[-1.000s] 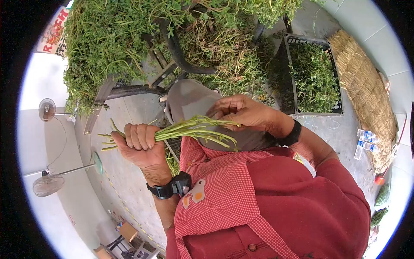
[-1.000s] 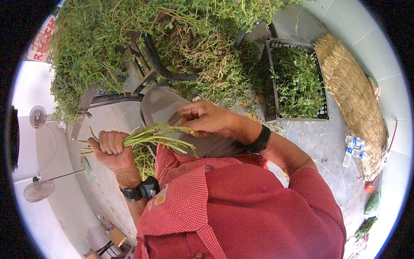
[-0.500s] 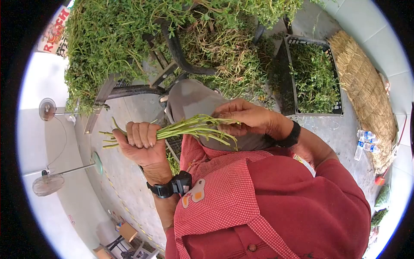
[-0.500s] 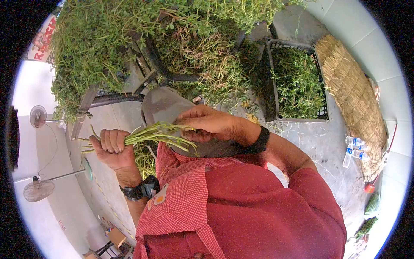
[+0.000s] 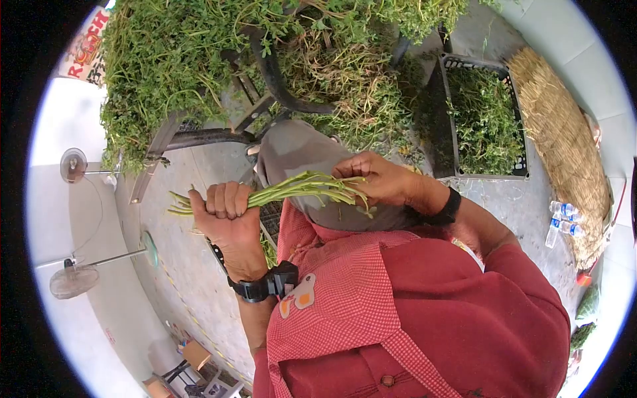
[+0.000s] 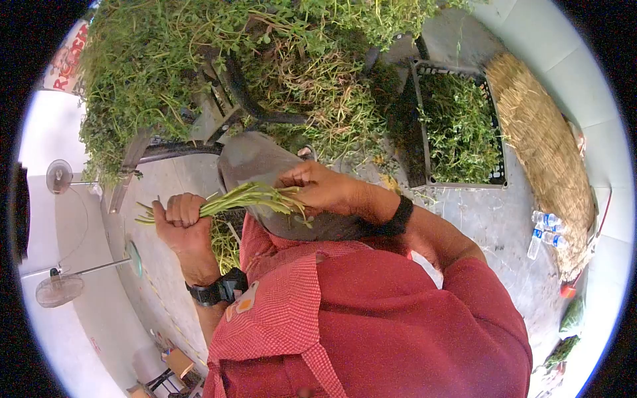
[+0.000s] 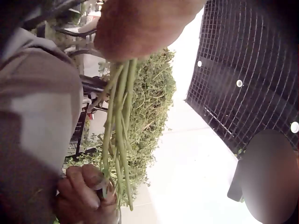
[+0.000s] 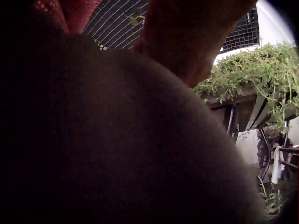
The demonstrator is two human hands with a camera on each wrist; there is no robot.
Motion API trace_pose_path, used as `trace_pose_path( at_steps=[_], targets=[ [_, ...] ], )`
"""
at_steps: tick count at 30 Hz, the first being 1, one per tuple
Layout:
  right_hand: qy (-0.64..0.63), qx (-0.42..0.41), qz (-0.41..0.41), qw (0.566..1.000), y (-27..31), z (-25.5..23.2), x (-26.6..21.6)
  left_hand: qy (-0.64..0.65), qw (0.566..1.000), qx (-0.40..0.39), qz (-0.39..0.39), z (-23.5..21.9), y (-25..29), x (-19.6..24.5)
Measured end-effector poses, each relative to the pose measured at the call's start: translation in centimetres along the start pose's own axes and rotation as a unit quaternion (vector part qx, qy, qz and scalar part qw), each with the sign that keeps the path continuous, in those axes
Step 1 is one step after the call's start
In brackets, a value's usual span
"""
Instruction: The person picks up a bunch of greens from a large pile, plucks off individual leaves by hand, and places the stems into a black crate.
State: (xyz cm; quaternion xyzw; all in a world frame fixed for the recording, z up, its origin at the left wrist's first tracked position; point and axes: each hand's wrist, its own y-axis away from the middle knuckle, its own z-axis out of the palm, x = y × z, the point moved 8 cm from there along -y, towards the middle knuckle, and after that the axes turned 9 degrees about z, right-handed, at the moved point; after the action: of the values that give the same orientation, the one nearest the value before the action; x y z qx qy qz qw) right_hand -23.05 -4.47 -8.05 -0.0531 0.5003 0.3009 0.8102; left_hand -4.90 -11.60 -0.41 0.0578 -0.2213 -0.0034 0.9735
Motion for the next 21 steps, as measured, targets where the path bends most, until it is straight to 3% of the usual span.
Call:
trace_pose_path(
  at_steps=[4,7,9,12,16,21],
  targets=[
    [0.036,0.027,0.084,0.995,0.8,0.0,-0.1,-0.011,0.995,0.104,0.004,-1.5,0.4,-0.2],
    [-0.021,-0.037,0.14,0.989,1.8,0.6,0.6,-0.032,0.992,0.119,0.008,-2.1,0.4,-0.1],
    [-0.037,-0.135,0.153,0.978,2.9,0.8,0.7,-0.04,0.991,0.12,0.043,-2.6,-0.3,2.0],
    [-0.149,-0.108,0.135,0.974,3.3,-0.4,0.6,-0.05,0.989,0.12,0.076,-2.7,-0.7,3.7],
    [-0.153,-0.052,0.067,0.984,3.2,-1.2,0.0,-0.045,0.991,0.113,0.062,-2.5,-0.7,3.3],
    [-0.15,-0.035,0.077,0.985,2.5,-1.7,0.8,-0.048,0.993,0.096,0.058,-2.4,-0.5,3.1]
  ],
)
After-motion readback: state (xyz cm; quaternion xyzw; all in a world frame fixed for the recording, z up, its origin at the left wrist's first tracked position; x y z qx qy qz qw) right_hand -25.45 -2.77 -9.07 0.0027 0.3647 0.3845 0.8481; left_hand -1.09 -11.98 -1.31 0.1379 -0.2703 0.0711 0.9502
